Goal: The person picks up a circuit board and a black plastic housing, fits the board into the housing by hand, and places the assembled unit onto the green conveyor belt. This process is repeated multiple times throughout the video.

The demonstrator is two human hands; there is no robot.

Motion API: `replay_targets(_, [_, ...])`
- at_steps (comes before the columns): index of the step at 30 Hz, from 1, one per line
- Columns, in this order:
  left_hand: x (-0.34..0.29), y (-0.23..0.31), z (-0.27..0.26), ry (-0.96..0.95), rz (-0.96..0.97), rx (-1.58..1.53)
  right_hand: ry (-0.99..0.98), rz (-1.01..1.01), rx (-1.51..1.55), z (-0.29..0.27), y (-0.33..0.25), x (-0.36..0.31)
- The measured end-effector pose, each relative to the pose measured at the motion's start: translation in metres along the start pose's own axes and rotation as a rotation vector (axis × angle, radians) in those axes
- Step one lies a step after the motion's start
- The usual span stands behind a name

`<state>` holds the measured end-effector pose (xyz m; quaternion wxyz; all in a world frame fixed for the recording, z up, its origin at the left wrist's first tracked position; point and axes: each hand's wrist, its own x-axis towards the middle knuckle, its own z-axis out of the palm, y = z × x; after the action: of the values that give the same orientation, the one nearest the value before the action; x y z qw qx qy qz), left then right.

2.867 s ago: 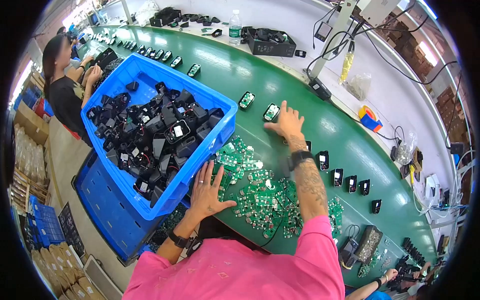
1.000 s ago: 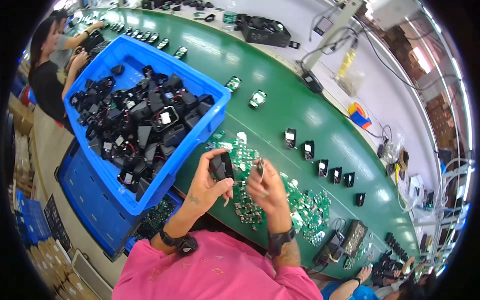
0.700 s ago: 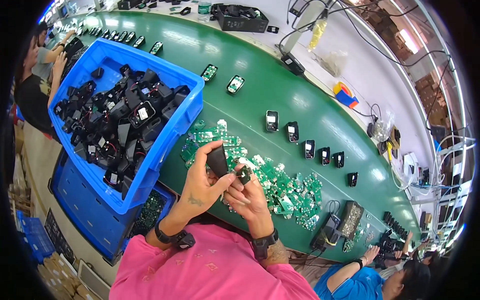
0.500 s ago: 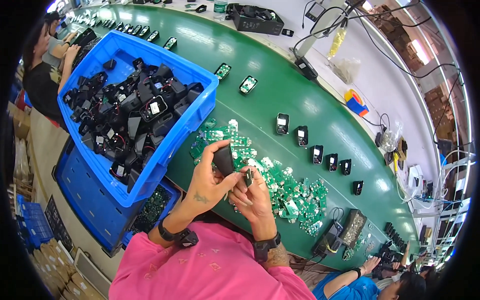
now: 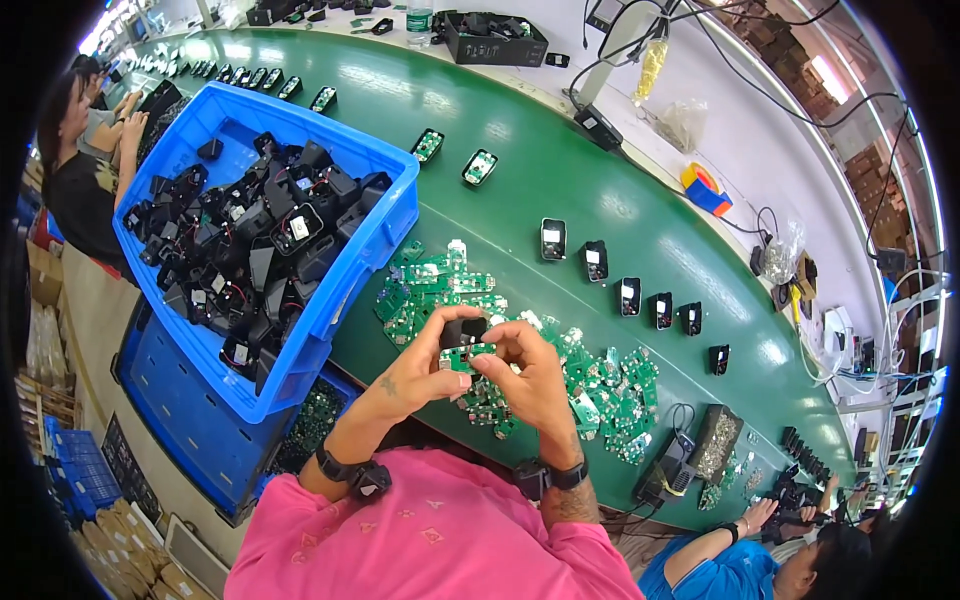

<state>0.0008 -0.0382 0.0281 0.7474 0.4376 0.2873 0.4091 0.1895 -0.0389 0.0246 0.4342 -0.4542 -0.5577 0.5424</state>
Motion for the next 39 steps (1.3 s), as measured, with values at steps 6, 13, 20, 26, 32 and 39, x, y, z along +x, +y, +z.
replay_targets(6, [-0.001, 0.000, -0.001, 0.032, -0.055, -0.133, -0.043, -0.014, -0.240, -0.008, -0.007, 0.000])
replay_targets(13, [0.001, -0.003, 0.005, 0.128, -0.097, -0.019, 0.138, -0.334, -0.524, 0.008, -0.014, 0.005])
replay_targets(20, [0.006, -0.018, 0.007, 0.190, 0.021, 0.092, 0.189, 0.039, 0.017, 0.023, -0.020, -0.014])
replay_targets(26, [0.004, -0.022, 0.015, 0.181, 0.084, 0.283, 0.157, 0.149, 0.181, 0.025, -0.018, -0.016])
replay_targets(32, [0.005, -0.032, 0.013, 0.169, 0.155, 0.424, 0.188, 0.085, 0.063, 0.026, -0.023, -0.021])
replay_targets(39, [-0.005, 0.005, 0.017, 0.157, 0.093, 0.496, 0.019, -0.256, -0.631, 0.005, -0.044, -0.025])
